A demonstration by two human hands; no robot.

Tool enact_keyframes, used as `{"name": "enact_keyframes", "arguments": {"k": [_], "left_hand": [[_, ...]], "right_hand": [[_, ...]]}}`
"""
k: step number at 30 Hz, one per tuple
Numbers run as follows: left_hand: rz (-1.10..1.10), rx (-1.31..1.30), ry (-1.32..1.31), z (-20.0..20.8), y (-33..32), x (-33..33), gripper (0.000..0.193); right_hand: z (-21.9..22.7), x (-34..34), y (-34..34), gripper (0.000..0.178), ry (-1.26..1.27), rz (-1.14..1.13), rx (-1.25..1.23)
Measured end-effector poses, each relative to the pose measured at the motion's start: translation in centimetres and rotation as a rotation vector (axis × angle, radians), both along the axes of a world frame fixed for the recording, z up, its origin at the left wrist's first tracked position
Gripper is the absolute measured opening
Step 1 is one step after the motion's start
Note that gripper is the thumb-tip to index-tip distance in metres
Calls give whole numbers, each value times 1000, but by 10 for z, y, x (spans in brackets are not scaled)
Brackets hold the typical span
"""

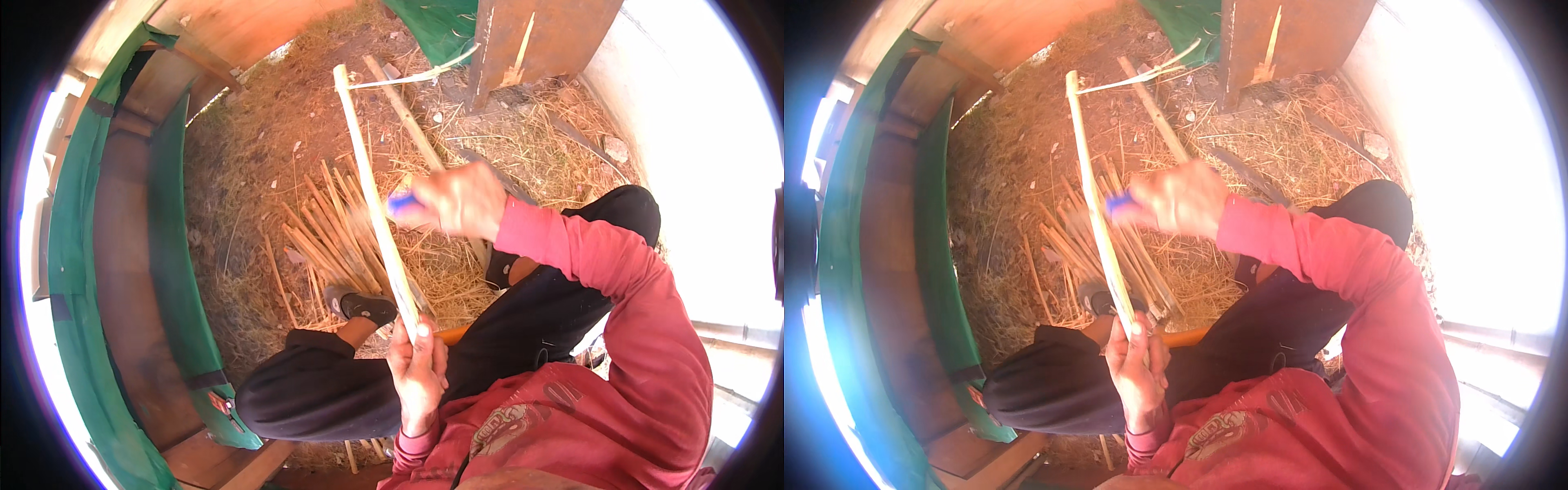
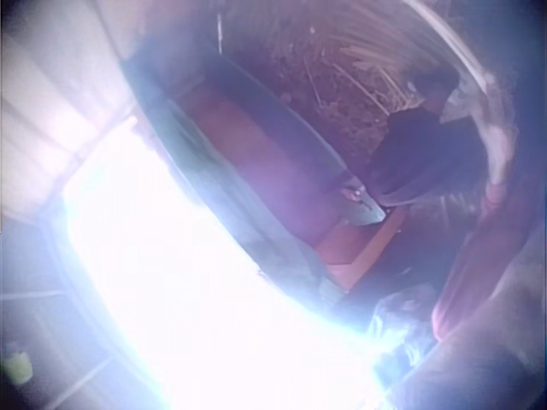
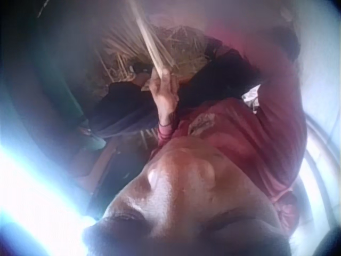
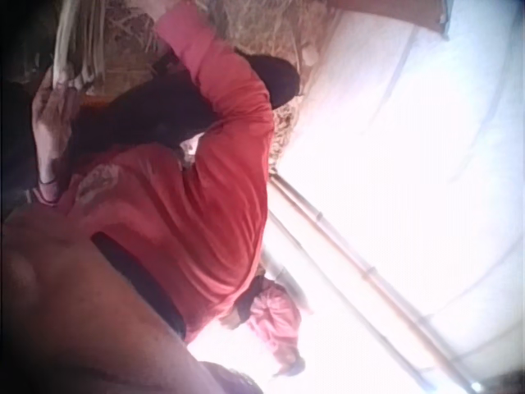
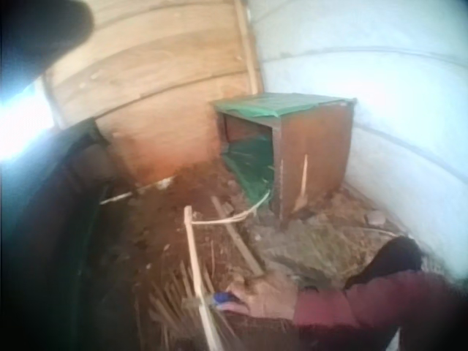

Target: The person sits on the ground and uses a knife to shave the bark off a long wooden stick. They rotate the stick and pull the knife along its length to remove thin strips of bark, then place the finished stick on a pile of similar sticks.

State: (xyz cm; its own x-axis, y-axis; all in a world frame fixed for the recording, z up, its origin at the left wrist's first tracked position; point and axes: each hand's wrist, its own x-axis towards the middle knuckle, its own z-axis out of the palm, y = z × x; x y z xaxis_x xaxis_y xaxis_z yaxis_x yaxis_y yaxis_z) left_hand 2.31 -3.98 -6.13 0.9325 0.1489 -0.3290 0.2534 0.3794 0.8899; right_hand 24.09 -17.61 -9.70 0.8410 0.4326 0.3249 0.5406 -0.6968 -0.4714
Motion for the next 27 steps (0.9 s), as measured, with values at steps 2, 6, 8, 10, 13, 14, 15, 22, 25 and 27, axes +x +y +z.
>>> {"name": "enact_keyframes", "arguments": {"k": [2,6,8,10,13,14,15,22,25,27], "left_hand": [[-16,90,-59,11,-10,-16,12],[53,0,75,-3,6,-10,16],[96,-54,9,-5,9,-2,12],[53,-32,-43,-1,9,3,13],[44,-37,-13,4,2,5,13],[24,-40,-16,4,1,5,13],[4,-43,-18,3,0,5,12],[-20,121,55,8,-13,4,15],[-46,254,116,13,-8,8,17],[-68,255,136,17,-7,8,18]], "right_hand": [[-12,82,-47,69,-163,-480,-299],[41,99,-83,74,-147,-487,-180],[42,71,-67,74,-33,-256,-129],[37,40,-46,70,111,5,24],[50,5,-26,46,172,259,91],[51,-1,-22,36,178,301,104],[50,-6,-18,34,149,323,87],[34,-21,-11,36,-194,269,-27],[26,-8,-13,40,-282,220,-95],[18,5,-12,53,-136,105,-214]]}}
